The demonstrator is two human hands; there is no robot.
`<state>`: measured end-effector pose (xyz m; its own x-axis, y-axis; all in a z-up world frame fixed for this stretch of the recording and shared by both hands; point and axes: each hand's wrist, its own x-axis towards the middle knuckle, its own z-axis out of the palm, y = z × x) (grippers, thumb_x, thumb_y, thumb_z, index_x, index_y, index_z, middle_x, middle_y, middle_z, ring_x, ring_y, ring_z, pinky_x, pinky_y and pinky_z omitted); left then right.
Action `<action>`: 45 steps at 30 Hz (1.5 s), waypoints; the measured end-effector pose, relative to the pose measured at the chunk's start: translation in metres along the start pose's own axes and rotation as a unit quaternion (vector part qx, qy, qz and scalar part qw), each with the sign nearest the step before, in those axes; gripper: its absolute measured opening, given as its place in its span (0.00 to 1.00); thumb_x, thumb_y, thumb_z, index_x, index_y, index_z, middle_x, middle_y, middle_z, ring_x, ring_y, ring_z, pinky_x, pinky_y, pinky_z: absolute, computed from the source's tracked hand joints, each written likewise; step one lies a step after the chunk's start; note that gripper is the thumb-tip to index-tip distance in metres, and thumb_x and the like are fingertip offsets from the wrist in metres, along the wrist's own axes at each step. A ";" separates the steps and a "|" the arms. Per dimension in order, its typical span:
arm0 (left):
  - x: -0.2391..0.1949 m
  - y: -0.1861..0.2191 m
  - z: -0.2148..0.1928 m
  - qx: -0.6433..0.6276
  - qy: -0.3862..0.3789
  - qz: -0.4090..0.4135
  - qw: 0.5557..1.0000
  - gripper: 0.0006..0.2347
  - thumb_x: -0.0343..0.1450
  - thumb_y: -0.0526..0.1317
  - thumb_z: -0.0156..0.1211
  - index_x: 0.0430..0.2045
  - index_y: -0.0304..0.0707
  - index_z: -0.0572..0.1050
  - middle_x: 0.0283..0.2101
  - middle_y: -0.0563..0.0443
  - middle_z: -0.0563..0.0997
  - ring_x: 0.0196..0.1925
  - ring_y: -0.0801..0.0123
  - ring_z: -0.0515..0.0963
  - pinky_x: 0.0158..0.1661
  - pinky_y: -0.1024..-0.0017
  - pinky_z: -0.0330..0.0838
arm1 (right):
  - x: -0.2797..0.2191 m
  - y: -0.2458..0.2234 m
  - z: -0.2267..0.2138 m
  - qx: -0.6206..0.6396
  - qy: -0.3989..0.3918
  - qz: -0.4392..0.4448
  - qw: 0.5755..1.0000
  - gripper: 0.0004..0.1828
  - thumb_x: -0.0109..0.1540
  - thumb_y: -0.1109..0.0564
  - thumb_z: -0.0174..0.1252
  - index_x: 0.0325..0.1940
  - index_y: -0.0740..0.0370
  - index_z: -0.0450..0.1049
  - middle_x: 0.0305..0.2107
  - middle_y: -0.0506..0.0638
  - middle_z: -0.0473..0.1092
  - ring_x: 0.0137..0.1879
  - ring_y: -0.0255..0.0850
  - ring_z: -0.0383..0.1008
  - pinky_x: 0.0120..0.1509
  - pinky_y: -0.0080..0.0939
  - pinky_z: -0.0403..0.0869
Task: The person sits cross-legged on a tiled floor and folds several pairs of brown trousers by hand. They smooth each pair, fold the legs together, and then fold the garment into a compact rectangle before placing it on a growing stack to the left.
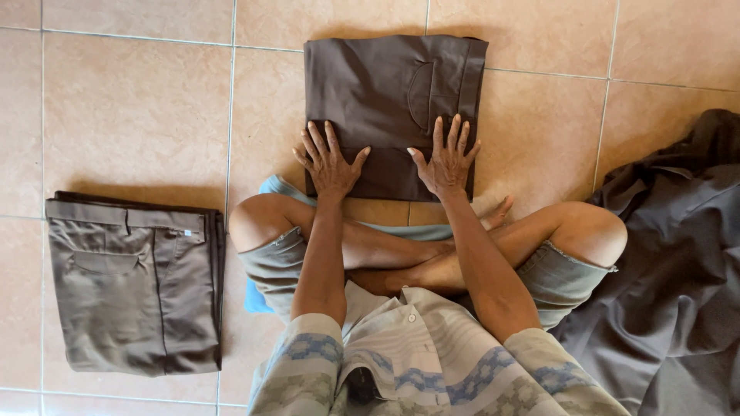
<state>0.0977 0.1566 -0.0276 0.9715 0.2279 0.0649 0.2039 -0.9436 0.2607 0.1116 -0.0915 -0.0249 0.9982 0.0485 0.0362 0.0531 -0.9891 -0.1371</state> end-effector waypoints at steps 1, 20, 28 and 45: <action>0.000 -0.001 0.002 0.003 0.007 0.002 1.000 0.47 0.68 0.77 0.45 0.75 0.40 0.52 0.77 0.33 0.47 0.79 0.39 0.42 0.69 0.29 0.36 | 0.000 0.002 0.004 -0.004 0.013 -0.002 1.000 0.51 0.68 0.19 0.33 0.82 0.55 0.46 0.76 0.68 0.40 0.81 0.67 0.38 0.72 0.86 0.44; 0.000 0.020 -0.008 0.019 -0.017 0.183 0.983 0.40 0.73 0.70 0.47 0.76 0.47 0.50 0.77 0.37 0.50 0.79 0.43 0.49 0.69 0.30 0.36 | -0.001 -0.008 0.006 -0.059 0.137 -0.137 0.979 0.46 0.68 0.21 0.34 0.79 0.51 0.57 0.72 0.66 0.55 0.77 0.67 0.49 0.69 0.85 0.50; 0.000 0.019 -0.003 0.015 -0.017 0.187 0.982 0.40 0.71 0.70 0.48 0.75 0.47 0.52 0.77 0.36 0.51 0.78 0.41 0.50 0.69 0.29 0.37 | 0.000 -0.008 0.004 0.005 0.030 -0.060 0.998 0.45 0.69 0.23 0.33 0.82 0.51 0.50 0.74 0.67 0.50 0.79 0.67 0.44 0.72 0.87 0.43; -0.001 0.019 0.002 0.008 -0.001 0.188 0.982 0.39 0.73 0.69 0.47 0.75 0.46 0.52 0.77 0.36 0.49 0.78 0.41 0.49 0.69 0.29 0.36 | 0.002 0.028 0.029 0.057 0.210 0.061 0.974 0.04 0.68 0.55 0.53 0.45 0.52 0.64 0.38 0.49 0.64 0.45 0.47 0.71 0.45 0.46 0.70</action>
<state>0.1014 0.1378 -0.0241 0.9789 -0.1373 0.1513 -0.1669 -0.9646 0.2041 0.1156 -0.1147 -0.0576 0.8985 -0.1527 0.4116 -0.0375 -0.9608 -0.2746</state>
